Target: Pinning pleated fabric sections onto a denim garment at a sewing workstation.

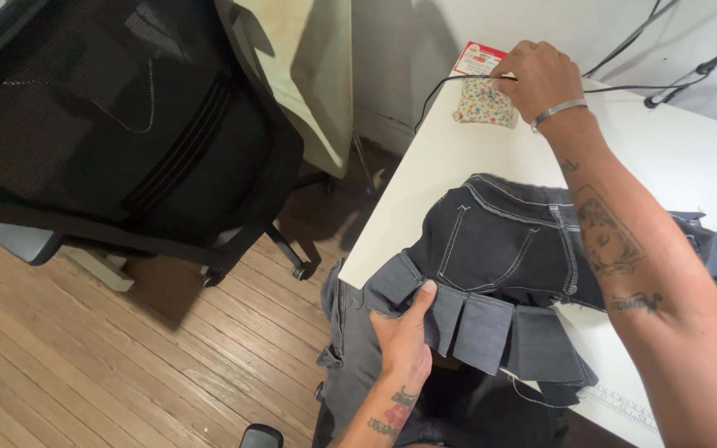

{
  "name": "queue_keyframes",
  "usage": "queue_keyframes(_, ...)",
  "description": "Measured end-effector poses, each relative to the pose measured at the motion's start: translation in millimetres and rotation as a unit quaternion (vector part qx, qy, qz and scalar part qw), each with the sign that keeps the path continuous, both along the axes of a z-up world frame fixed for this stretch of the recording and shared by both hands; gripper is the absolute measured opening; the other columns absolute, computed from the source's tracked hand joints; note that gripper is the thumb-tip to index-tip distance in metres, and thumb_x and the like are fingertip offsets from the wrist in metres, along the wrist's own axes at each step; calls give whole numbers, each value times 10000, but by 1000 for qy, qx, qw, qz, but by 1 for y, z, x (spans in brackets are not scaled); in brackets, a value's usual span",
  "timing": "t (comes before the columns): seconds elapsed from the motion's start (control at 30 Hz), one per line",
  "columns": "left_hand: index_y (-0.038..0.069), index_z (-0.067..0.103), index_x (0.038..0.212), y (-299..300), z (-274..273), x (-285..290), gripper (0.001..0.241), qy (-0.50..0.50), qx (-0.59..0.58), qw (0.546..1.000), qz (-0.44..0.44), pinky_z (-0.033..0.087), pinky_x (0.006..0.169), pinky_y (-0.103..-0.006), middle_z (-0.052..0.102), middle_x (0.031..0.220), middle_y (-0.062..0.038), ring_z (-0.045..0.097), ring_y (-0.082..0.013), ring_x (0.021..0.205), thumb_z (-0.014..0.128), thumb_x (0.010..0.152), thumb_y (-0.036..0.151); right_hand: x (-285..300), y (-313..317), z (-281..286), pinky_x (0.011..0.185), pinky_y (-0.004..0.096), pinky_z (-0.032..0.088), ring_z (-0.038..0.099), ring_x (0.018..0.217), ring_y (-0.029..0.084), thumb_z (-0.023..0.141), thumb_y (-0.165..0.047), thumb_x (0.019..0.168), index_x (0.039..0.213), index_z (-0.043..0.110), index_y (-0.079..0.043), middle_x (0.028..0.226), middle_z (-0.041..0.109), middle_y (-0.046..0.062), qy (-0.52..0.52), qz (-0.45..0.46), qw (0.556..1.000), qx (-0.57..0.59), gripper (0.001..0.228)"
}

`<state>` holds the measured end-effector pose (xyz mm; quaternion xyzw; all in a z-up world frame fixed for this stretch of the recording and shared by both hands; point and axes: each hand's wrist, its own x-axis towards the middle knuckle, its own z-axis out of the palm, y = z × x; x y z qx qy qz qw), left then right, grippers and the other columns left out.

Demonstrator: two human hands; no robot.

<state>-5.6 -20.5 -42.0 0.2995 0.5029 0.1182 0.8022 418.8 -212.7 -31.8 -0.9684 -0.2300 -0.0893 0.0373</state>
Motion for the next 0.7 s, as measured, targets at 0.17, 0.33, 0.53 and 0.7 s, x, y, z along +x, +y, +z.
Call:
queue_keyframes(0.17,25,764,1433,2,10,1,731,24,-28,999,-8,677,1310,-463,918,1460,-193,859,-295,1373,1041,763,-73,3,7,-3,843,665,629,803,1049,509,707,-313,1214,1250,933,-261,1169,899,154,78,-41,996,14,235)
queue_keyframes(0.33,55,682,1466,1,14,-1,797,53,-25,998,-17,637,1353,-425,885,1509,-165,830,-271,1420,1051,764,-22,-33,-17,-1,900,648,536,751,942,582,726,-308,1275,1272,851,-192,924,865,179,-17,-31,987,155,171)
queue_keyframes(0.53,-1,757,1551,3,17,-4,825,35,-13,999,-30,664,1313,-473,885,1566,-201,831,-312,1458,1028,772,15,-321,48,104,1103,335,703,804,1180,130,908,-132,1205,1250,872,-130,1262,882,-11,101,-84,906,403,58)
queue_keyframes(0.7,-54,788,1377,-2,24,6,643,83,10,996,-16,733,1130,-455,925,1408,-233,870,-299,1255,1042,789,-2,-443,74,38,1071,378,642,804,1101,253,882,-100,1125,1183,928,-82,1215,877,56,-61,-40,927,369,76)
